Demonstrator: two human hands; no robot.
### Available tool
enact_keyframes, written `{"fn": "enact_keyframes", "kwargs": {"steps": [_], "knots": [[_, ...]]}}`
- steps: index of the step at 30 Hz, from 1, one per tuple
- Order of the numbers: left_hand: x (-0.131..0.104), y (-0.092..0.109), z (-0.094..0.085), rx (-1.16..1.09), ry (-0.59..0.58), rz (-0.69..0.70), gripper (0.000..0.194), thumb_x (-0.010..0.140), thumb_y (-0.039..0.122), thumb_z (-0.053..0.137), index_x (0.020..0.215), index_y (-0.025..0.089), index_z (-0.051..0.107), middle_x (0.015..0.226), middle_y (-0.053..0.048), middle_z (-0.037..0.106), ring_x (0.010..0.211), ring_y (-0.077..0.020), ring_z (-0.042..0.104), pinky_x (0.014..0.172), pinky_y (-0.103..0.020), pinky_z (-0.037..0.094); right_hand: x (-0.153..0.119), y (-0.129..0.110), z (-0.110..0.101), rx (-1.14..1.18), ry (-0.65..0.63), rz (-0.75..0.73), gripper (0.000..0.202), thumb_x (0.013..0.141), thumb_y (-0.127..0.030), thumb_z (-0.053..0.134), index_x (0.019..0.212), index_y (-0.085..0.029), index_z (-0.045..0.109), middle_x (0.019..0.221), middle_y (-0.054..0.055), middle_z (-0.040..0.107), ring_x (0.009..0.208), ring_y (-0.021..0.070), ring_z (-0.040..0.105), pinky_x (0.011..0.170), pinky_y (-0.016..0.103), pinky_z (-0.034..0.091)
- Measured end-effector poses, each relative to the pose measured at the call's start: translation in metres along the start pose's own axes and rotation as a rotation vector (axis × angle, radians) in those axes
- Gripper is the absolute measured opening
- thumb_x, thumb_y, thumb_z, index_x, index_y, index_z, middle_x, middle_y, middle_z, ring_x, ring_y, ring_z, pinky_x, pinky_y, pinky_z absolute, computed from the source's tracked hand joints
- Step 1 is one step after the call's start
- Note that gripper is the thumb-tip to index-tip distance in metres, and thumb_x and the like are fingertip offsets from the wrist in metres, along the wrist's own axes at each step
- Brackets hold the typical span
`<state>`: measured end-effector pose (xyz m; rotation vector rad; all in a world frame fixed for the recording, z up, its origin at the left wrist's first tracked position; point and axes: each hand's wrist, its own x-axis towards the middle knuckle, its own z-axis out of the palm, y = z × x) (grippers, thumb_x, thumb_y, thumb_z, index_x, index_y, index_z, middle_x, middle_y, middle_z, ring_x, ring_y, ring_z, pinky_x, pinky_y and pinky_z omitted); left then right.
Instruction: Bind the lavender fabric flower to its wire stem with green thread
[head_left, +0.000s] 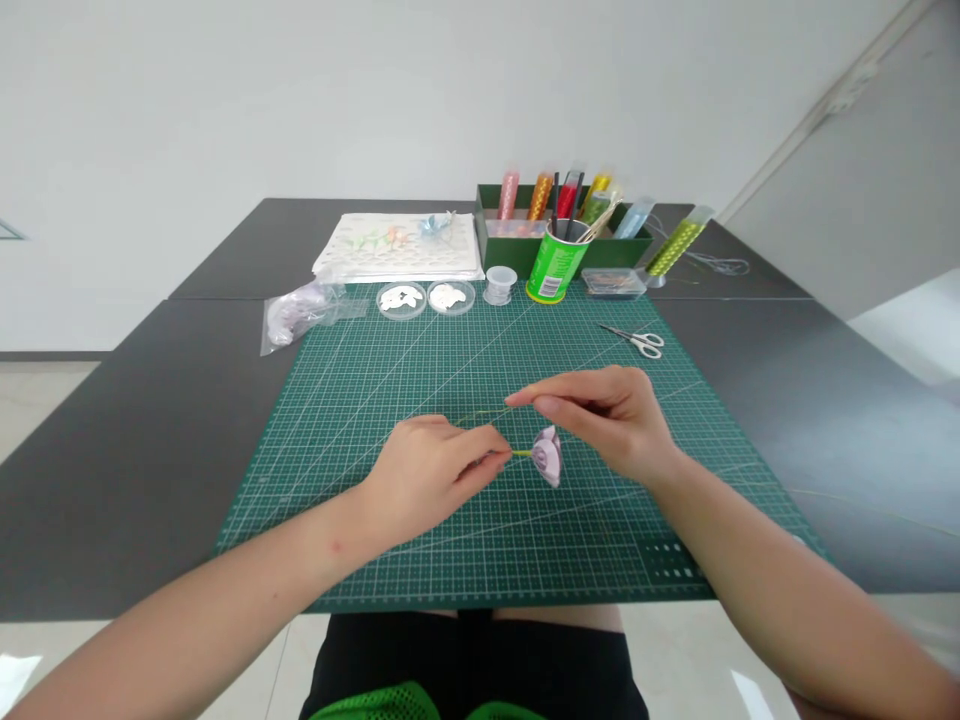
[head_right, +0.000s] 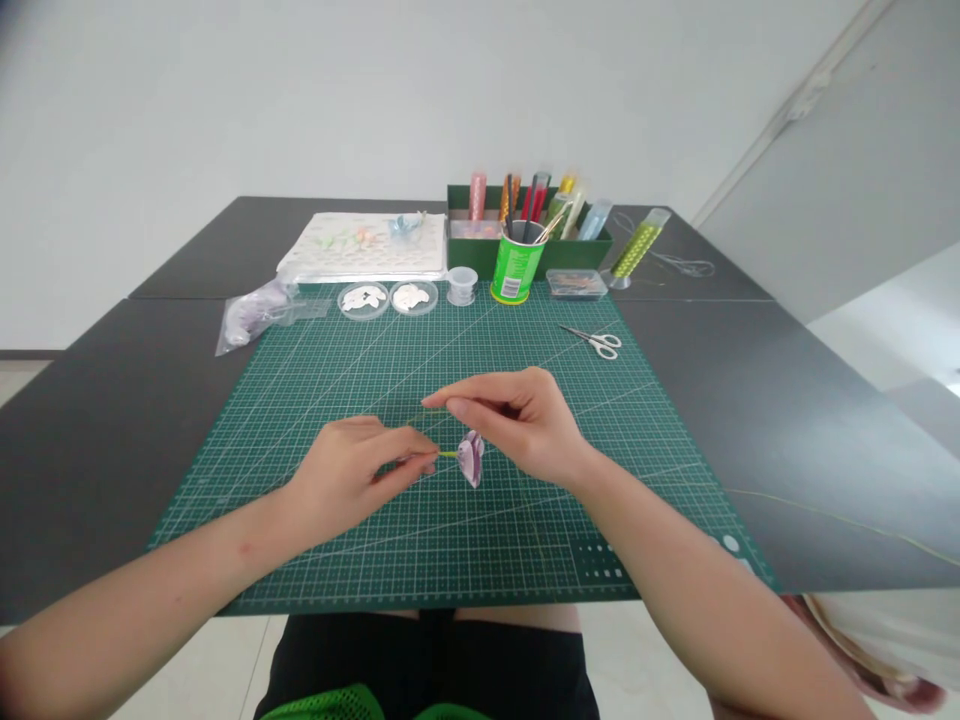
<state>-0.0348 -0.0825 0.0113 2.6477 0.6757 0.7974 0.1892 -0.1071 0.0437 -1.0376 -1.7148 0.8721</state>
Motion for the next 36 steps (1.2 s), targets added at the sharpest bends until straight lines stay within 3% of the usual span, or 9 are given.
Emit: {"fn": "enact_keyframes", "kwargs": {"steps": [4, 10, 16, 21, 24, 27, 33, 36], "knots": [[0.000, 0.005, -0.002, -0.085, -0.009, 0.028, 0.016, 0.104, 0.026, 0.055, 0.092, 0.021, 0.065, 0.066, 0.008, 0.072, 0.056, -0.0109, 0.069, 0.063, -0.026, 0.044, 0.004, 0.008, -0.001, -0.017, -0.001, 0.033, 0.020, 0.092, -0.030, 0.068, 0.093, -0.020, 0.086, 0.076, 0.005, 0.079, 0.051, 0.0100, 0.053, 0.045, 0.024, 0.034], [0.000, 0.009, -0.007, -0.227, 0.039, -0.006, 0.010, 0.099, 0.018, 0.059, 0.092, 0.019, 0.066, 0.072, 0.007, 0.075, 0.056, -0.0089, 0.066, 0.060, -0.023, 0.046, 0.007, 0.017, 0.000, -0.087, -0.006, 0.094, 0.023, 0.092, -0.033, 0.067, 0.095, -0.020, 0.086, 0.069, 0.004, 0.077, 0.051, 0.0115, 0.053, 0.046, 0.025, 0.033], [0.001, 0.012, -0.011, -0.371, 0.020, -0.118, 0.013, 0.095, 0.010, 0.060, 0.093, 0.020, 0.068, 0.085, 0.006, 0.081, 0.063, -0.0086, 0.071, 0.059, -0.019, 0.049, 0.010, 0.024, 0.002, -0.022, -0.059, 0.141, 0.022, 0.090, -0.033, 0.068, 0.095, -0.021, 0.086, 0.089, 0.007, 0.082, 0.072, 0.0173, 0.070, 0.060, 0.026, 0.050], [0.002, 0.014, -0.015, -0.344, 0.165, -0.176, 0.010, 0.095, 0.012, 0.061, 0.092, 0.020, 0.066, 0.084, 0.005, 0.082, 0.060, -0.0084, 0.071, 0.059, -0.019, 0.052, 0.010, 0.030, 0.004, 0.073, -0.192, 0.200, 0.031, 0.090, -0.043, 0.070, 0.094, -0.016, 0.084, 0.077, 0.007, 0.077, 0.062, 0.0131, 0.061, 0.053, 0.023, 0.042], [0.003, 0.014, -0.017, -0.308, 0.234, -0.223, 0.009, 0.096, 0.014, 0.060, 0.089, 0.020, 0.062, 0.081, 0.005, 0.081, 0.059, -0.0089, 0.071, 0.056, -0.020, 0.051, 0.010, 0.031, 0.004, 0.105, -0.283, 0.199, 0.034, 0.088, -0.046, 0.073, 0.092, -0.014, 0.084, 0.057, -0.001, 0.059, 0.050, 0.0073, 0.040, 0.047, 0.022, 0.028], [0.004, 0.013, -0.020, -0.269, 0.292, -0.272, 0.010, 0.097, 0.018, 0.059, 0.087, 0.020, 0.059, 0.075, 0.005, 0.080, 0.061, -0.0107, 0.073, 0.056, -0.021, 0.050, 0.010, 0.031, 0.002, 0.070, -0.357, 0.207, 0.034, 0.092, -0.044, 0.069, 0.097, -0.014, 0.084, 0.050, -0.007, 0.039, 0.048, 0.0059, 0.023, 0.045, 0.022, 0.017], [0.007, 0.010, -0.026, -0.146, 0.376, -0.349, 0.012, 0.097, 0.018, 0.057, 0.086, 0.021, 0.057, 0.065, 0.007, 0.076, 0.055, -0.0091, 0.069, 0.049, -0.020, 0.044, 0.010, 0.026, 0.003, -0.015, -0.525, 0.182, 0.032, 0.094, -0.039, 0.069, 0.101, -0.011, 0.084, 0.052, -0.004, 0.051, 0.046, 0.0061, 0.027, 0.043, 0.023, 0.019], [0.008, 0.007, -0.028, -0.150, 0.411, -0.372, 0.013, 0.097, 0.018, 0.057, 0.085, 0.021, 0.057, 0.063, 0.007, 0.075, 0.055, -0.0091, 0.069, 0.051, -0.020, 0.045, 0.009, 0.022, 0.005, 0.067, -0.590, 0.151, 0.028, 0.094, -0.035, 0.070, 0.103, -0.012, 0.083, 0.051, -0.005, 0.052, 0.045, 0.0054, 0.027, 0.041, 0.022, 0.019]]}}
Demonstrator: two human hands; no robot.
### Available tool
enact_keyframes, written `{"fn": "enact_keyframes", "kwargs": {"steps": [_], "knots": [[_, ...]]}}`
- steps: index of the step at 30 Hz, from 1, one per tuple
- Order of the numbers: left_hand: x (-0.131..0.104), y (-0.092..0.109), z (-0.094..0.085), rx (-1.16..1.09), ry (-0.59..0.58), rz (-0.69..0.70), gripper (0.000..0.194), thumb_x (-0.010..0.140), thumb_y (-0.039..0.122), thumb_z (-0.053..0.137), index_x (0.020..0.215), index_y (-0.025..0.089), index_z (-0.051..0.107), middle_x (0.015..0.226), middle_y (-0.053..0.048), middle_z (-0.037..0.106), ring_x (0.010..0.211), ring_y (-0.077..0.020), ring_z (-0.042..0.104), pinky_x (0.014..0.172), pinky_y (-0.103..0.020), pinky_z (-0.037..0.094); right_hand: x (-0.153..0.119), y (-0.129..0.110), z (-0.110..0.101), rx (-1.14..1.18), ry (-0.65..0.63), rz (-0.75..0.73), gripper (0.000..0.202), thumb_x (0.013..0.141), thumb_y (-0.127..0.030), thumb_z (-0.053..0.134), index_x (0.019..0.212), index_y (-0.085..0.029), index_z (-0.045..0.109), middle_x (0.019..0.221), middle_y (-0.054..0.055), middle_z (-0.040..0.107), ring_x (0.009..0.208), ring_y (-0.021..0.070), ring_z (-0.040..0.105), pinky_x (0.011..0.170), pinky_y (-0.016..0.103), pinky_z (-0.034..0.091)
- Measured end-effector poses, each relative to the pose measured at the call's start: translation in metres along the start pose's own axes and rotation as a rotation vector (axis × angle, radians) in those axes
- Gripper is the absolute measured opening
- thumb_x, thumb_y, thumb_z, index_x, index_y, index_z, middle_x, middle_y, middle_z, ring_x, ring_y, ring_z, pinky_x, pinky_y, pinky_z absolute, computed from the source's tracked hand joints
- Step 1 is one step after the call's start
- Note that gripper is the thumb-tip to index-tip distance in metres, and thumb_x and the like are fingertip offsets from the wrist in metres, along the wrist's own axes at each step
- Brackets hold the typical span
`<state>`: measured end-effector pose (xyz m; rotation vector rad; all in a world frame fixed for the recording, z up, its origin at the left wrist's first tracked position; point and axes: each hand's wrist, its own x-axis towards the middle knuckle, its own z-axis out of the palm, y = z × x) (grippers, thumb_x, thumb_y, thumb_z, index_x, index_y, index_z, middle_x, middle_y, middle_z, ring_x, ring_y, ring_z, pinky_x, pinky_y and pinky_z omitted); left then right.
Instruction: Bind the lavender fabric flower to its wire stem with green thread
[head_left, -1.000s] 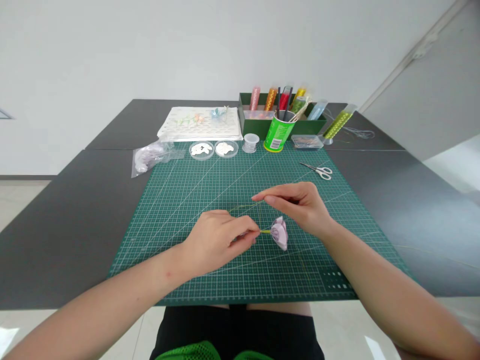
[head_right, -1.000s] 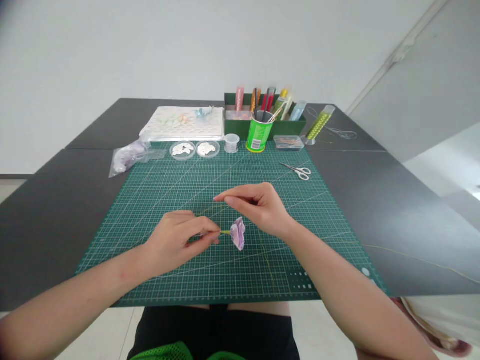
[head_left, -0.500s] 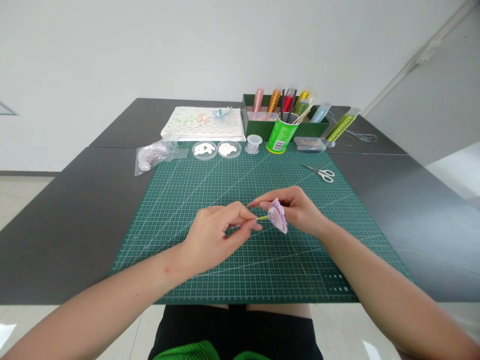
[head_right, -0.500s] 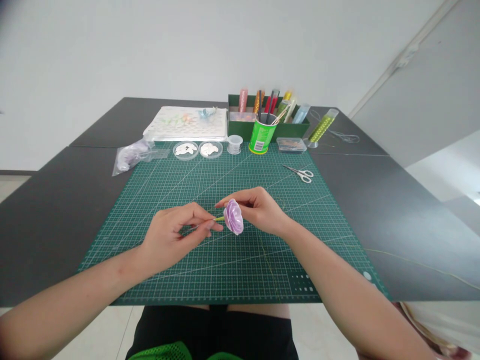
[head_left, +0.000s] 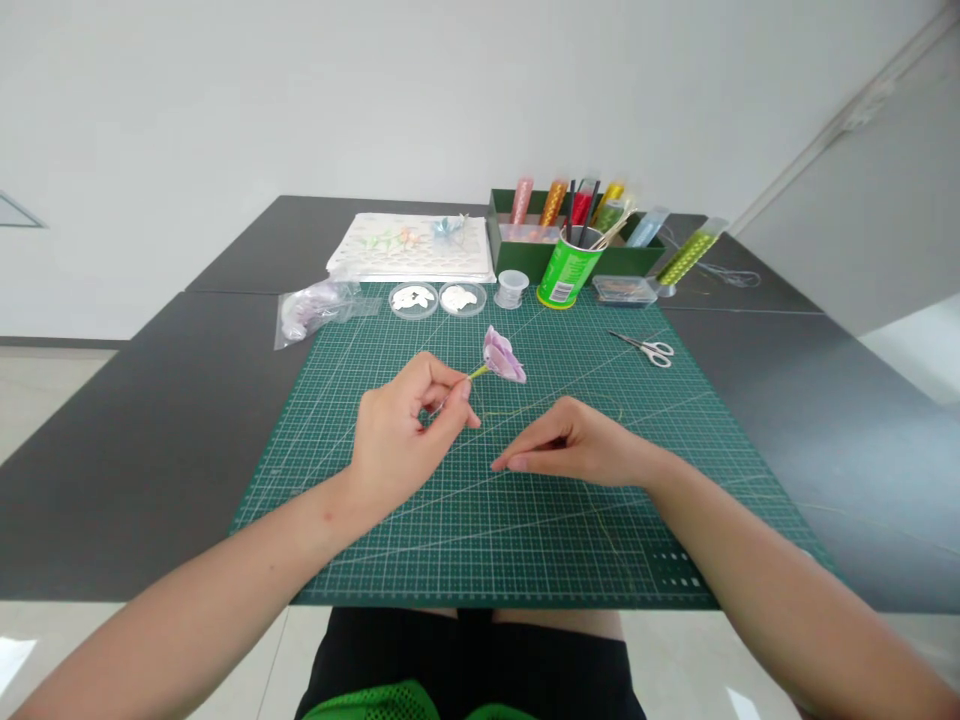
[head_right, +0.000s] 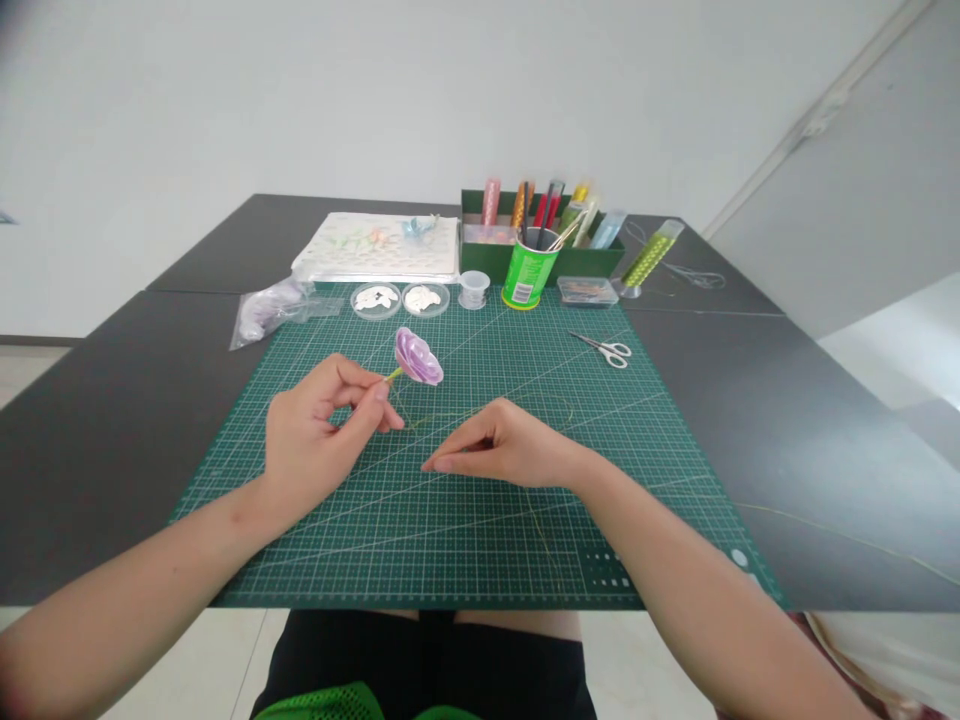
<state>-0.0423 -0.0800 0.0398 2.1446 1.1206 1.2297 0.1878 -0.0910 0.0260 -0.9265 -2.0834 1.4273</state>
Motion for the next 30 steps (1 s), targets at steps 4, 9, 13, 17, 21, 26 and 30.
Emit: {"fn": "enact_keyframes", "kwargs": {"steps": [4, 9, 13, 17, 21, 26, 30], "knots": [[0.003, -0.003, 0.000, -0.015, 0.010, -0.028, 0.014, 0.097, 0.017, 0.058, 0.084, 0.021, 0.057, 0.062, 0.008, 0.074, 0.056, -0.0091, 0.069, 0.056, -0.020, 0.049, -0.003, -0.005, 0.003, 0.144, -0.061, -0.058, 0.023, 0.094, -0.029, 0.072, 0.103, -0.012, 0.083, 0.048, -0.006, 0.048, 0.043, 0.0043, 0.024, 0.040, 0.022, 0.017], [0.004, -0.006, 0.002, 0.057, -0.028, -0.009, 0.014, 0.097, 0.019, 0.059, 0.084, 0.021, 0.057, 0.063, 0.008, 0.074, 0.059, -0.0101, 0.070, 0.056, -0.021, 0.047, -0.009, -0.012, 0.002, 0.240, -0.053, -0.160, 0.019, 0.093, -0.028, 0.073, 0.101, -0.015, 0.084, 0.053, 0.000, 0.062, 0.042, 0.0054, 0.035, 0.040, 0.023, 0.025], [-0.001, -0.011, 0.008, 0.151, -0.167, 0.100, 0.012, 0.097, 0.019, 0.058, 0.085, 0.021, 0.059, 0.067, 0.008, 0.075, 0.061, -0.0114, 0.069, 0.060, -0.023, 0.046, -0.015, -0.018, 0.000, 0.282, 0.004, -0.216, 0.019, 0.092, -0.033, 0.075, 0.099, -0.019, 0.085, 0.051, 0.001, 0.065, 0.040, 0.0061, 0.036, 0.040, 0.024, 0.025], [-0.007, -0.016, 0.014, 0.266, -0.359, 0.364, 0.017, 0.100, 0.019, 0.048, 0.086, 0.021, 0.057, 0.063, 0.007, 0.069, 0.052, -0.0120, 0.063, 0.061, -0.027, 0.046, -0.017, -0.015, 0.001, 0.316, 0.222, -0.218, 0.020, 0.089, -0.039, 0.077, 0.095, -0.022, 0.086, 0.051, 0.002, 0.066, 0.038, 0.0065, 0.035, 0.038, 0.025, 0.022], [-0.009, -0.015, 0.016, 0.275, -0.427, 0.477, 0.018, 0.101, 0.019, 0.045, 0.086, 0.020, 0.055, 0.061, 0.006, 0.066, 0.052, -0.0128, 0.065, 0.062, -0.028, 0.046, -0.013, -0.007, 0.003, 0.357, 0.502, -0.188, 0.020, 0.086, -0.041, 0.080, 0.092, -0.023, 0.087, 0.050, 0.000, 0.060, 0.042, 0.0075, 0.036, 0.039, 0.024, 0.024], [-0.008, -0.010, 0.013, 0.176, -0.489, 0.421, 0.015, 0.098, 0.016, 0.050, 0.085, 0.020, 0.056, 0.063, 0.007, 0.068, 0.055, -0.0129, 0.067, 0.064, -0.029, 0.048, -0.006, -0.002, 0.002, 0.326, 0.659, -0.107, 0.022, 0.088, -0.042, 0.076, 0.097, -0.024, 0.086, 0.042, -0.007, 0.038, 0.043, 0.0063, 0.025, 0.042, 0.022, 0.018], [-0.008, -0.005, 0.011, -0.034, -0.516, 0.352, 0.014, 0.096, 0.014, 0.055, 0.084, 0.021, 0.059, 0.069, 0.008, 0.073, 0.060, -0.0107, 0.069, 0.067, -0.026, 0.051, 0.002, 0.000, 0.002, 0.171, 0.684, -0.014, 0.021, 0.087, -0.038, 0.076, 0.095, -0.022, 0.086, 0.055, -0.001, 0.064, 0.050, 0.0100, 0.050, 0.046, 0.023, 0.038]]}}
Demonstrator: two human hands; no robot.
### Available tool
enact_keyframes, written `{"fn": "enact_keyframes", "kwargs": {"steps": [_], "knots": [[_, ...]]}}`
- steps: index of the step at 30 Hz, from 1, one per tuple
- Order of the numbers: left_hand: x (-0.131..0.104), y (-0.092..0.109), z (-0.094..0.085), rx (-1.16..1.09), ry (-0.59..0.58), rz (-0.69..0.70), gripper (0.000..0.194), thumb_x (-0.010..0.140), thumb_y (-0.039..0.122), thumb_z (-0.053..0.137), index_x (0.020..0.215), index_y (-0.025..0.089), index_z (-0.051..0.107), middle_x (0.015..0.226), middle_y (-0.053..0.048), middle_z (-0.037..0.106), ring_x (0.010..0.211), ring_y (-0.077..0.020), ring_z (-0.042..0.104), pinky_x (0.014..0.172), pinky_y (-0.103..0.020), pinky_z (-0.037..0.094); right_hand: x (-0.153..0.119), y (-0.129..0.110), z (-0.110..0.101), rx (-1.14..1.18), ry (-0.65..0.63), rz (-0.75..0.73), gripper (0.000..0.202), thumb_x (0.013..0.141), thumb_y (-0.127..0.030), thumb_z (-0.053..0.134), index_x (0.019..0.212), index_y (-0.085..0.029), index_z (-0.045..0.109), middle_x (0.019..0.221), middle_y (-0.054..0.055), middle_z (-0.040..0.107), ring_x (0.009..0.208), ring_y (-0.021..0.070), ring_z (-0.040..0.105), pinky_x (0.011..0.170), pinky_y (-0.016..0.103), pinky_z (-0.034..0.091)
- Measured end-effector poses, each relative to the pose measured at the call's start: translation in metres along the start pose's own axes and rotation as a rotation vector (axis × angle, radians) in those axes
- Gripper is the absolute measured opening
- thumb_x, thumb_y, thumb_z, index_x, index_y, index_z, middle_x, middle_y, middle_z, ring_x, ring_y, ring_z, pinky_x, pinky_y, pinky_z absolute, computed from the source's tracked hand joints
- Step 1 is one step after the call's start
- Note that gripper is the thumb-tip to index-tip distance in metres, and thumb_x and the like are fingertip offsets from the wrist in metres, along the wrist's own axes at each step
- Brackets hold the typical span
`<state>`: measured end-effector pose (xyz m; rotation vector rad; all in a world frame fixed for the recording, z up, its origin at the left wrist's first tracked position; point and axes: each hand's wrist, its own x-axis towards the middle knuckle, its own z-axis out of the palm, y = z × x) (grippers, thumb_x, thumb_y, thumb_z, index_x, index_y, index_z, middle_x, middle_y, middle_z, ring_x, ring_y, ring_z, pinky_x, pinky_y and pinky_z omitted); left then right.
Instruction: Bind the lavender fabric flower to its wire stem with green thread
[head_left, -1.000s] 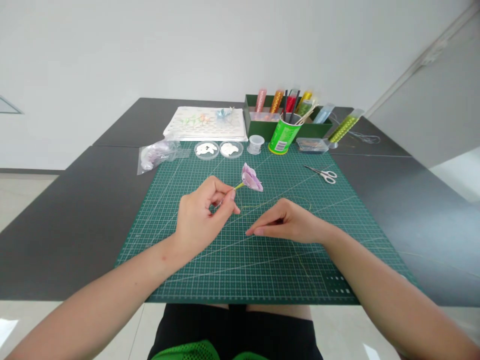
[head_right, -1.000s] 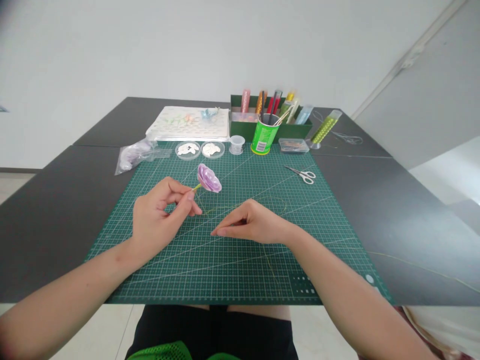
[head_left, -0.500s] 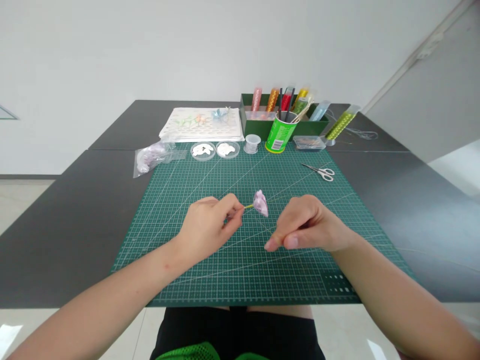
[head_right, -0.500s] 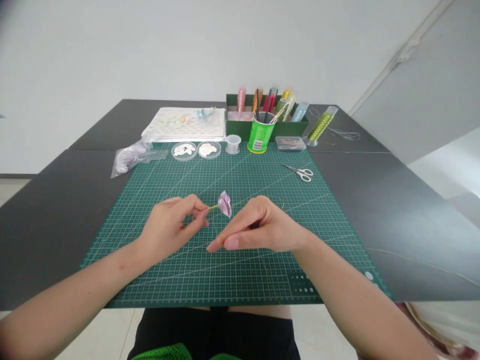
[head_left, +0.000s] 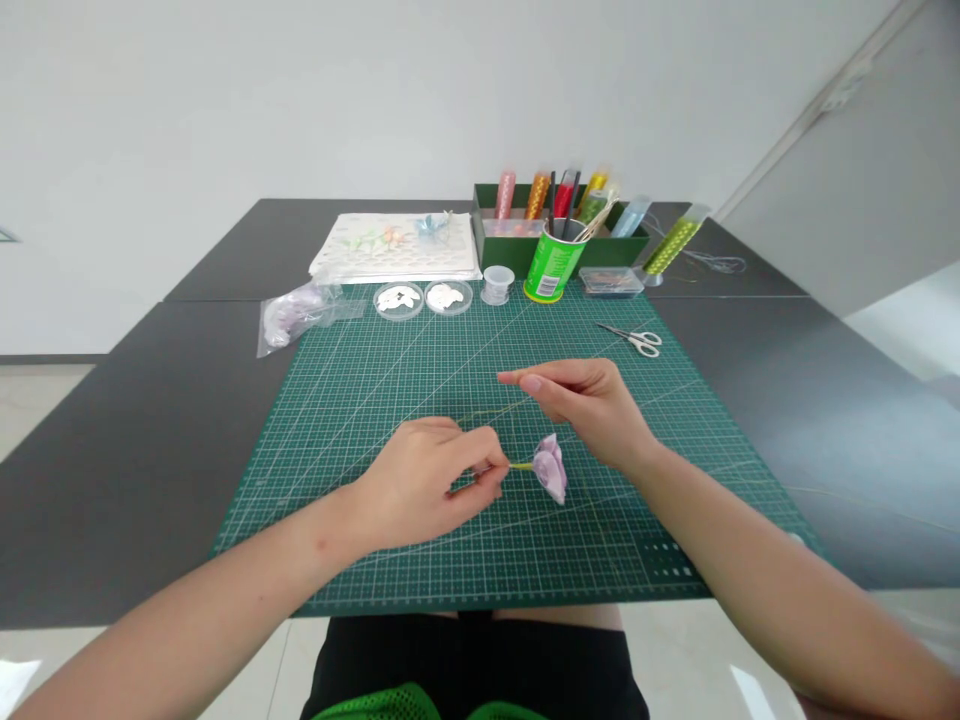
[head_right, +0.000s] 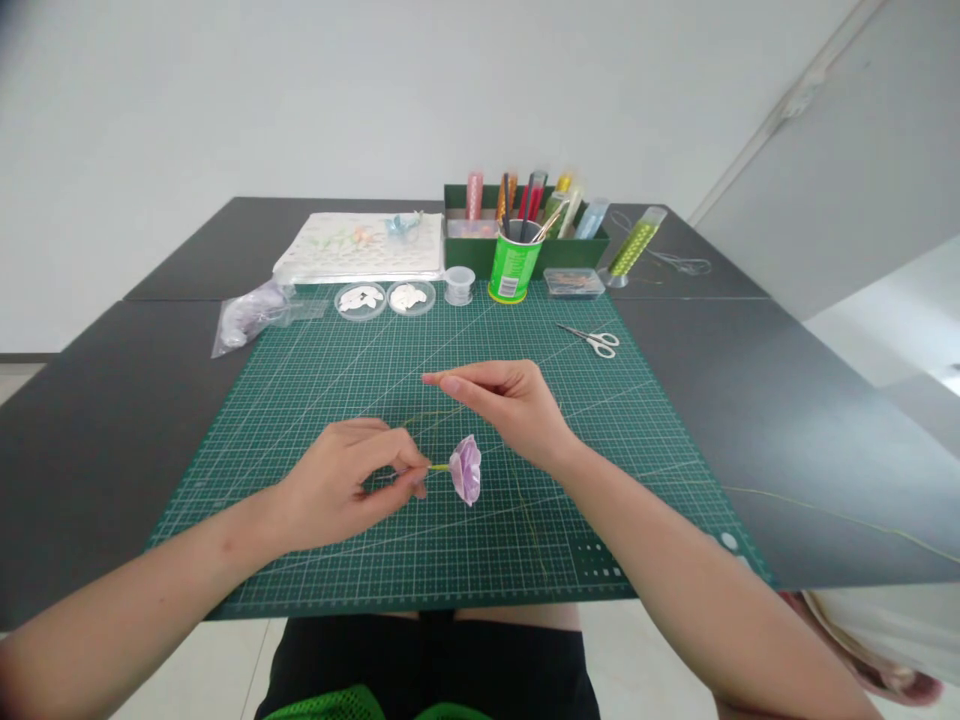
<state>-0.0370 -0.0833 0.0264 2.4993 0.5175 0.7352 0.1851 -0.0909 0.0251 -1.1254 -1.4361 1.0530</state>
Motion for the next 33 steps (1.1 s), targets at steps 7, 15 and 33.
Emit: {"fn": "enact_keyframes", "kwargs": {"steps": [7, 15, 33], "knots": [[0.001, 0.004, -0.010, -0.018, 0.317, -0.040, 0.015, 0.097, 0.016, 0.057, 0.084, 0.022, 0.058, 0.062, 0.007, 0.073, 0.053, -0.0091, 0.066, 0.061, -0.023, 0.051, -0.001, 0.014, 0.011, -0.045, -0.229, 0.064, 0.030, 0.086, -0.048, 0.075, 0.087, -0.020, 0.086, 0.066, 0.003, 0.071, 0.062, 0.0145, 0.060, 0.056, 0.026, 0.047], [0.001, -0.001, -0.007, -0.075, 0.539, -0.254, 0.011, 0.097, 0.017, 0.061, 0.087, 0.021, 0.059, 0.062, 0.008, 0.072, 0.055, -0.0068, 0.066, 0.057, -0.018, 0.049, -0.010, 0.005, 0.018, -0.026, -0.337, 0.104, 0.033, 0.091, -0.042, 0.071, 0.105, -0.015, 0.084, 0.052, -0.006, 0.042, 0.050, 0.0070, 0.025, 0.046, 0.023, 0.022], [0.010, -0.001, -0.004, -0.866, 0.414, -0.514, 0.017, 0.092, 0.026, 0.062, 0.079, 0.018, 0.056, 0.048, 0.009, 0.051, 0.041, -0.0042, 0.040, 0.045, -0.015, 0.035, -0.001, 0.020, 0.020, 0.702, -0.132, 0.507, 0.031, 0.095, -0.048, 0.057, 0.085, -0.019, 0.064, 0.051, -0.011, 0.022, 0.045, 0.0085, 0.012, 0.042, 0.022, 0.015]]}}
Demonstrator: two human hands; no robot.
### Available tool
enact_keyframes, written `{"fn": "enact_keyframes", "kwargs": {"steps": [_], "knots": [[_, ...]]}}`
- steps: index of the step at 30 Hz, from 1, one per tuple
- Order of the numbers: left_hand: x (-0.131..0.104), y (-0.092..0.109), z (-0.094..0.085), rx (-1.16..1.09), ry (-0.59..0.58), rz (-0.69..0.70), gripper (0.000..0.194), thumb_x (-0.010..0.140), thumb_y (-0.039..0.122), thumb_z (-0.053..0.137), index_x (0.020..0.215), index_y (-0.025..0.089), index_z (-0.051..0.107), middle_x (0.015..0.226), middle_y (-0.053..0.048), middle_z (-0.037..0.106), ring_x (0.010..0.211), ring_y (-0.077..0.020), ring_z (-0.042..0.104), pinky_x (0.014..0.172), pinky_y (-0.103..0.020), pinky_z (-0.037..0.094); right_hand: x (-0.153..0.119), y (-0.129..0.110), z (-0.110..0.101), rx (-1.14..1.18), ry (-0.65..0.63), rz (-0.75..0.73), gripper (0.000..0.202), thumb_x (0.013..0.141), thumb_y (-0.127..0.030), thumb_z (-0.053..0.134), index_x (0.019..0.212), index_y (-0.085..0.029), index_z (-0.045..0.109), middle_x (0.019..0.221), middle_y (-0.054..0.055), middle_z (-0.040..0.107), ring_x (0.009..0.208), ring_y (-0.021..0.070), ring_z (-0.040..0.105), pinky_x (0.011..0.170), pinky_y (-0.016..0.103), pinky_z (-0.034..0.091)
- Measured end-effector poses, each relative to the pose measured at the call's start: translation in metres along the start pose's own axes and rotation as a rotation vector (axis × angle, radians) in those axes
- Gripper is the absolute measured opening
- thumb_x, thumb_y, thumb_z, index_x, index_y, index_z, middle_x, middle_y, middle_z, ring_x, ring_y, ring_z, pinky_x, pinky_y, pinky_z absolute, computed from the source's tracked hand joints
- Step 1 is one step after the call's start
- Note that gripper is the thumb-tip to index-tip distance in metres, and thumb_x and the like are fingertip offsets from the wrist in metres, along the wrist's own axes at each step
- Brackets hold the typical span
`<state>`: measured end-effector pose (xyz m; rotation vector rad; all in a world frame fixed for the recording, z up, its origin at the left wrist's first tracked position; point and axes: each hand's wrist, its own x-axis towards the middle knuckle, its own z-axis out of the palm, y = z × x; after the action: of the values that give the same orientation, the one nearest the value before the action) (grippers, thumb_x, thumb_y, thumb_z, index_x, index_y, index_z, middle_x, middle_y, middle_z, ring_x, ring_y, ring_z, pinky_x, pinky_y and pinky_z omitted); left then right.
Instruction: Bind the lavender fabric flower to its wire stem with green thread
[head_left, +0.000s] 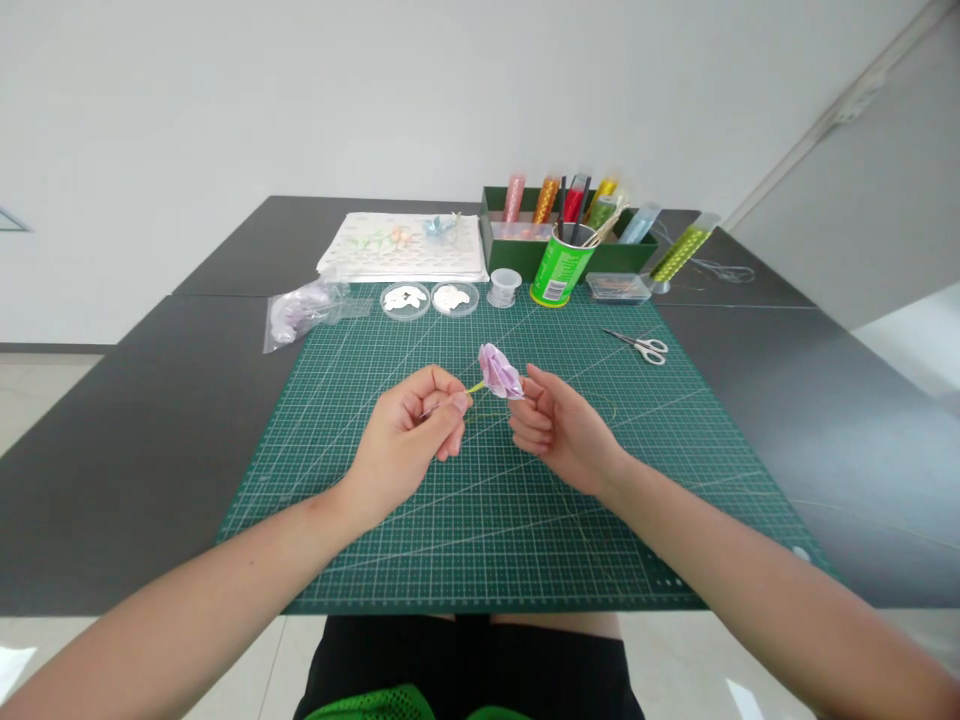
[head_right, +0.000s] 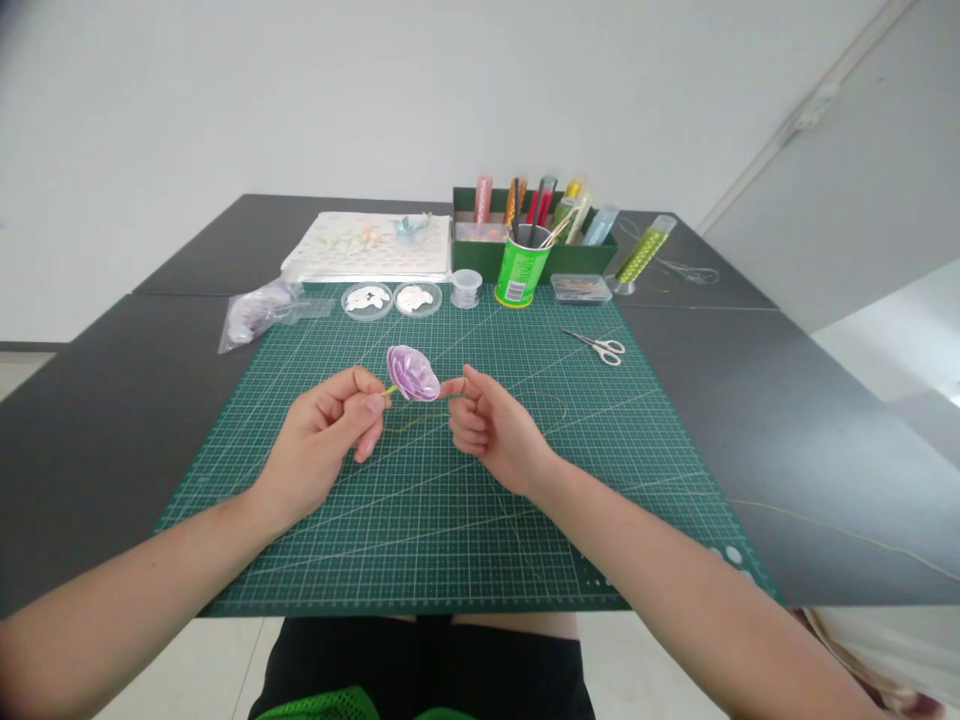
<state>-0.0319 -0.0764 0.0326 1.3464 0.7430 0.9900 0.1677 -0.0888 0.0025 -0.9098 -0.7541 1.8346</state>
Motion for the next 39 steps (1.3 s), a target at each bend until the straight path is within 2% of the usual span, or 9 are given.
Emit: {"fn": "enact_keyframes", "kwargs": {"steps": [5, 8, 11, 13, 18, 21, 24, 33, 39], "knots": [[0.000, 0.000, 0.000, 0.018, -0.026, 0.007, 0.016, 0.093, 0.025, 0.060, 0.080, 0.018, 0.056, 0.048, 0.009, 0.051, 0.042, -0.0050, 0.041, 0.045, -0.016, 0.036, 0.007, -0.002, -0.012, -0.353, 0.318, -0.261, 0.033, 0.096, -0.045, 0.055, 0.072, -0.022, 0.049, 0.056, -0.006, 0.040, 0.050, 0.0108, 0.036, 0.051, 0.024, 0.033], [0.000, -0.001, -0.001, 0.053, -0.036, 0.036, 0.014, 0.094, 0.024, 0.058, 0.081, 0.018, 0.056, 0.049, 0.009, 0.052, 0.043, -0.0055, 0.043, 0.046, -0.016, 0.037, 0.008, 0.000, -0.017, -0.770, 0.486, -0.494, 0.019, 0.098, -0.039, 0.055, 0.090, -0.022, 0.058, 0.098, 0.005, 0.068, 0.095, 0.0192, 0.062, 0.087, 0.034, 0.047], [-0.001, -0.003, -0.002, 0.117, -0.029, 0.077, 0.014, 0.095, 0.024, 0.056, 0.082, 0.019, 0.056, 0.049, 0.009, 0.052, 0.042, -0.0061, 0.044, 0.045, -0.017, 0.037, 0.003, 0.002, -0.012, -0.883, 0.414, -0.583, 0.019, 0.099, -0.035, 0.057, 0.114, -0.024, 0.058, 0.132, 0.008, 0.064, 0.129, 0.0243, 0.055, 0.111, 0.046, 0.039], [-0.002, -0.005, -0.002, 0.215, -0.010, 0.118, 0.014, 0.096, 0.024, 0.055, 0.083, 0.019, 0.056, 0.049, 0.009, 0.052, 0.042, -0.0065, 0.044, 0.045, -0.017, 0.037, -0.002, 0.005, -0.003, -0.782, 0.191, -0.523, 0.021, 0.100, -0.037, 0.056, 0.115, -0.024, 0.061, 0.130, 0.009, 0.066, 0.127, 0.0234, 0.059, 0.113, 0.046, 0.040], [-0.003, -0.009, -0.004, 0.587, 0.131, 0.300, 0.012, 0.092, 0.018, 0.057, 0.080, 0.019, 0.057, 0.049, 0.011, 0.046, 0.042, -0.0055, 0.039, 0.044, -0.017, 0.032, -0.013, 0.014, 0.014, -0.392, -0.285, -0.203, 0.031, 0.102, -0.044, 0.054, 0.121, -0.022, 0.064, 0.097, 0.005, 0.075, 0.087, 0.0163, 0.073, 0.086, 0.036, 0.059], [-0.003, -0.009, -0.005, 0.695, 0.181, 0.353, 0.013, 0.092, 0.016, 0.057, 0.079, 0.020, 0.056, 0.049, 0.012, 0.045, 0.040, -0.0048, 0.038, 0.044, -0.017, 0.031, -0.018, 0.014, 0.016, -0.530, -0.262, -0.232, 0.028, 0.104, -0.042, 0.052, 0.111, -0.020, 0.067, 0.062, -0.005, 0.058, 0.051, 0.0090, 0.053, 0.052, 0.022, 0.047], [-0.002, -0.010, -0.005, 0.771, 0.213, 0.360, 0.014, 0.093, 0.016, 0.058, 0.080, 0.019, 0.056, 0.049, 0.011, 0.049, 0.041, -0.0049, 0.041, 0.045, -0.017, 0.033, -0.023, 0.008, 0.017, -0.791, -0.175, -0.390, 0.024, 0.102, -0.032, 0.055, 0.096, -0.018, 0.073, 0.061, -0.006, 0.049, 0.048, 0.0061, 0.037, 0.045, 0.020, 0.032], [0.000, -0.014, -0.010, 1.003, 0.143, 0.358, 0.011, 0.097, 0.022, 0.059, 0.087, 0.019, 0.060, 0.054, 0.010, 0.057, 0.043, -0.0065, 0.050, 0.046, -0.019, 0.032, -0.031, -0.008, 0.017, -0.975, -0.133, -0.642, 0.024, 0.101, -0.025, 0.059, 0.099, -0.015, 0.080, 0.058, -0.003, 0.061, 0.044, 0.0051, 0.039, 0.042, 0.020, 0.031], [-0.003, -0.017, -0.007, 1.206, -0.114, 0.550, 0.019, 0.101, 0.022, 0.050, 0.085, 0.020, 0.059, 0.062, 0.006, 0.064, 0.051, -0.0114, 0.058, 0.053, -0.024, 0.036, -0.035, -0.019, 0.014, -0.955, -0.106, -0.790, 0.017, 0.094, -0.020, 0.069, 0.103, -0.021, 0.084, 0.061, -0.001, 0.072, 0.041, 0.0053, 0.043, 0.039, 0.019, 0.031]]}}
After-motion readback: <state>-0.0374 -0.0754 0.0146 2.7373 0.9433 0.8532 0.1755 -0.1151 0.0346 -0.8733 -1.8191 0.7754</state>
